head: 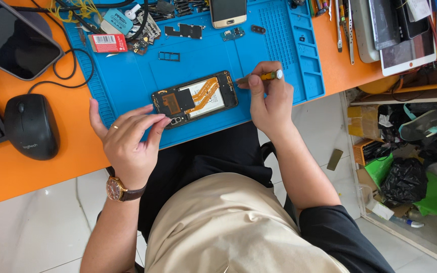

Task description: The person uses a screwdriver to work on the internal components of a disassembled smartphone placed on a blue mat. They also briefly use a calculator app on a tablet to perform calculations.

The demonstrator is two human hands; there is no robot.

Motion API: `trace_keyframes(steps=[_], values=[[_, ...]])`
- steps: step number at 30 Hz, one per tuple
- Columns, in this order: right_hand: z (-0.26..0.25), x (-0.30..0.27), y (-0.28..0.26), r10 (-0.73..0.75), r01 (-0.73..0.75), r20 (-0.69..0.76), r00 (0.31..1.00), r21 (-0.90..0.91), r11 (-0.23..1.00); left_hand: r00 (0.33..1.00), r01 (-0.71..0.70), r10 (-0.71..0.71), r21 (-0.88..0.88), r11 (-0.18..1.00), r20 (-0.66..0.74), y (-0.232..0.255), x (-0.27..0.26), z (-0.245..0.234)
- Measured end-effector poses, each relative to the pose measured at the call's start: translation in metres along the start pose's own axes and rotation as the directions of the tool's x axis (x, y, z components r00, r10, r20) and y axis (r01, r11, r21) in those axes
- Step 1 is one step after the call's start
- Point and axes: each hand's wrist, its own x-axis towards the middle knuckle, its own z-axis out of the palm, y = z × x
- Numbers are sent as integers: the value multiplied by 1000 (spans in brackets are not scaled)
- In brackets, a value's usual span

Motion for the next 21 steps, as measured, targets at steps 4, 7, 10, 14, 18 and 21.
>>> trace_keyframes(steps=[4,7,10,14,18,21], values=[[-16,16,-21,21,-13,133,991,-65,998,1000,-9,9,-23,1000,-6,2,3,-1],[-34,42,-40,-1,39,255,967,-142,989,1000,-22,22,-26,999,-9,5,5,-3],[-44,55,-49,205,-94,454,867,-255,962,998,-14,7,93,996,66,8,7,-4],[-36,47,-47,45,1,403,914,-113,994,999,-38,37,-27,999,-33,4,6,2],[-8,23,-46,107,-185,271,957,280,942,998,-42,40,-41,998,-43,6,8,1],[16,6,-54,156,-320,339,928,510,798,999,-33,30,-66,997,-44,10,10,1]])
